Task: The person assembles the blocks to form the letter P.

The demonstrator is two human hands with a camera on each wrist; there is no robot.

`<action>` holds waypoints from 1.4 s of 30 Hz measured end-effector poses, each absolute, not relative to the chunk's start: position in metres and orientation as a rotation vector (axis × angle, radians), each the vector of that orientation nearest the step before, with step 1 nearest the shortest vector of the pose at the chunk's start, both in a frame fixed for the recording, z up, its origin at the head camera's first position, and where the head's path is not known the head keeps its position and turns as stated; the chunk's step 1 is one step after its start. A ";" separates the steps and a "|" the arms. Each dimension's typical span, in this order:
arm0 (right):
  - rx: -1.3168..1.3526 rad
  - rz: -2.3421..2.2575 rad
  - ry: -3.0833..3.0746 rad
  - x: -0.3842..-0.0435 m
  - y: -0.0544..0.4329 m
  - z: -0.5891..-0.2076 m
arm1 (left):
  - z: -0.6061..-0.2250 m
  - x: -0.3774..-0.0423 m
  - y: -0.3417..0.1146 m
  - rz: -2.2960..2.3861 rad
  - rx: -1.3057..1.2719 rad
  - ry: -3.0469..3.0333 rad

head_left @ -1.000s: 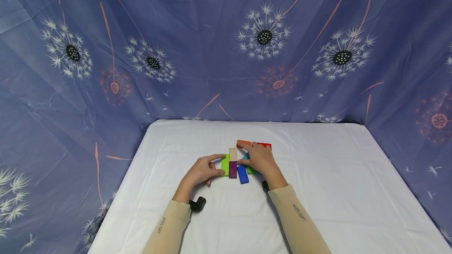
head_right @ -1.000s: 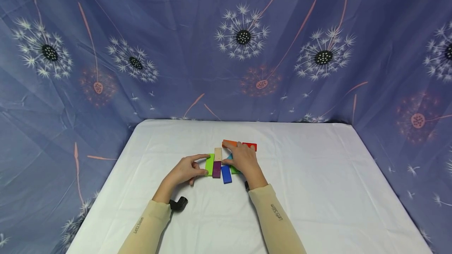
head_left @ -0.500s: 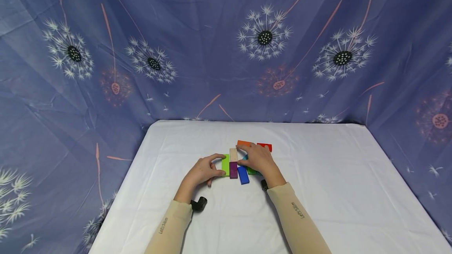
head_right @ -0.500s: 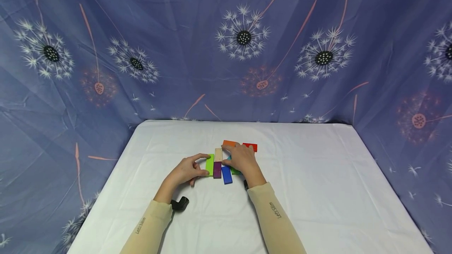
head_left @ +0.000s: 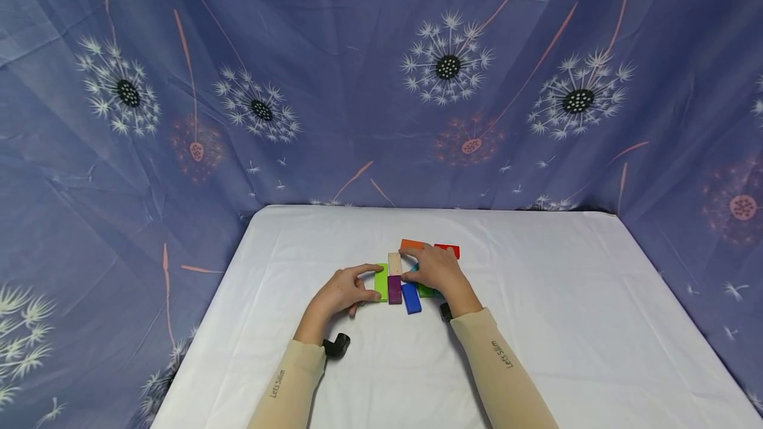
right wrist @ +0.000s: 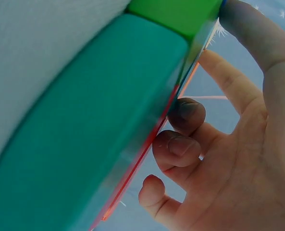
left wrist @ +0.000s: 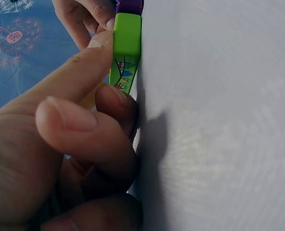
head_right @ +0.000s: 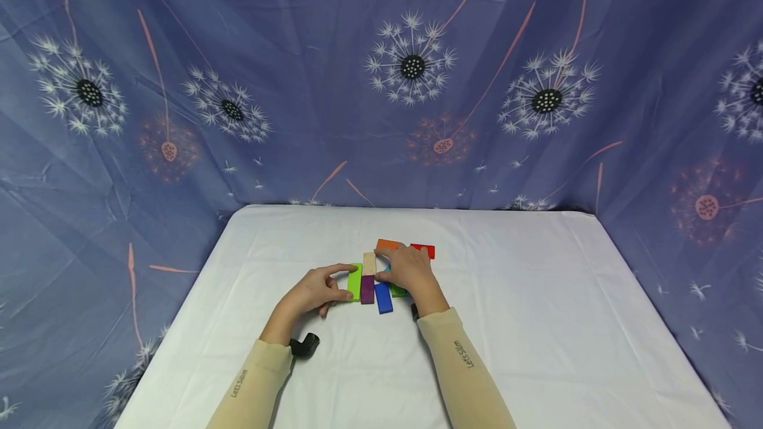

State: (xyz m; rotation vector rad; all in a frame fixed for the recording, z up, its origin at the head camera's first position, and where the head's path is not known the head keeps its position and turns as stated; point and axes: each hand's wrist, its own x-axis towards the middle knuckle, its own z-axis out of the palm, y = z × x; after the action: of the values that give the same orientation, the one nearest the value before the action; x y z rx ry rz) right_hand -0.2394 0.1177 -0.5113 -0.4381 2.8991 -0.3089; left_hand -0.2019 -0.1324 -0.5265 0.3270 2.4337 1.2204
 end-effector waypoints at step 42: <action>-0.347 -0.756 2.831 -0.251 0.131 -0.514 | -0.525 -0.200 -0.130 1.091 0.357 2.477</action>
State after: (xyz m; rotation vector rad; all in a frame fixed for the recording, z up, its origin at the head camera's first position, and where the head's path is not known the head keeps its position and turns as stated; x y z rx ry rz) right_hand -0.2508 0.1311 -0.5142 -0.3475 2.8312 -0.7556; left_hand -0.2000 -0.1304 -0.5247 0.3571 2.4771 1.0907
